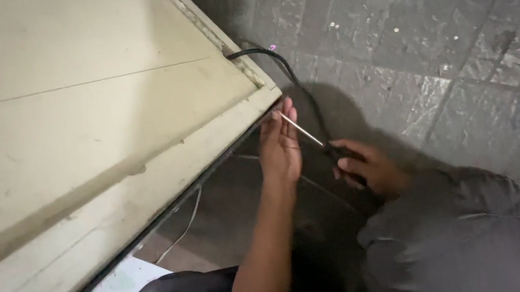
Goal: The person assembles a freezer door by attaching a decorative panel and securing it with screws. They use a screwdriver to fasten screws along the top and side edges of the door, then reposition the door and continue fastening screws on the lower side.
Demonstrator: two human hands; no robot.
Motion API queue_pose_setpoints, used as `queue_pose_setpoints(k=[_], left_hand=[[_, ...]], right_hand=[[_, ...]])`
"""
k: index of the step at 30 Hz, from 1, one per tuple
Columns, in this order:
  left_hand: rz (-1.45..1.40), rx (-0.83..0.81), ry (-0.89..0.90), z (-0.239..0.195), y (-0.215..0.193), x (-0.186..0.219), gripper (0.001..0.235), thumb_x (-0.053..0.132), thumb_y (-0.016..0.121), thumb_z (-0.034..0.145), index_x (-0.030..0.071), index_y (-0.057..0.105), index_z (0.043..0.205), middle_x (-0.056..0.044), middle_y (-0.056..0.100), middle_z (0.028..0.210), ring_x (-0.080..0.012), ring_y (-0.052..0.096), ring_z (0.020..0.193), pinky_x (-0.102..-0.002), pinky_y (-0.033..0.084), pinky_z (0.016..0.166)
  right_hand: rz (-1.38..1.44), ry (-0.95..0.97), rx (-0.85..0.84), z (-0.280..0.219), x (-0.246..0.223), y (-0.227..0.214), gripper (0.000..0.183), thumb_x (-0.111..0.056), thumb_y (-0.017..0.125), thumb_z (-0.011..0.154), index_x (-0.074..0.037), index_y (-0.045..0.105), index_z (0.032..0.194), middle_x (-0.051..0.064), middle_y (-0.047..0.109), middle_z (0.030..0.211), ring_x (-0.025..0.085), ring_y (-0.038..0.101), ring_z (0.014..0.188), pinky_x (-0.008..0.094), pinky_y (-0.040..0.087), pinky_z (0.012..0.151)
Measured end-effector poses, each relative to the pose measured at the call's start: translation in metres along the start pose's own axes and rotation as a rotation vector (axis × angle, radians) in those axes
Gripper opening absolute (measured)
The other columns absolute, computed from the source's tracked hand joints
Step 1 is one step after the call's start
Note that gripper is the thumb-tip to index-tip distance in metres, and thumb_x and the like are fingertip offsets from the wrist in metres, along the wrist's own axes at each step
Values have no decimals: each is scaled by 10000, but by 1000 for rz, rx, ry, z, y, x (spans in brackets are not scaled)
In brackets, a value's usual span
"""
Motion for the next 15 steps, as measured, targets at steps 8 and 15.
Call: queue_pose_setpoints(k=[8, 15], left_hand=[[8, -4, 1, -8, 3, -1, 128, -11, 653, 989, -18, 661, 1117, -224, 693, 1260, -334, 635, 1269, -450, 507, 1151], [54, 1, -5, -10, 5, -1, 112, 14, 623, 1019, 15, 660, 1125, -216, 692, 1277, -326, 620, 1291, -436, 489, 1169]], right_hand=[[255, 274, 43, -10, -28, 11, 471, -206, 650, 970, -26, 523, 1387, 311, 649, 792, 271, 504, 390, 312, 299, 353], [-95, 92, 46, -3, -31, 2, 416, -132, 709, 927, -25, 641, 1323, 283, 646, 773, 301, 527, 336, 366, 375, 331]])
Point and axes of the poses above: each hand's wrist, its own z-axis towards the middle knuckle, its own y-axis out of the palm, x = y × z, the point moved 5 cm from there along z, towards the middle knuckle
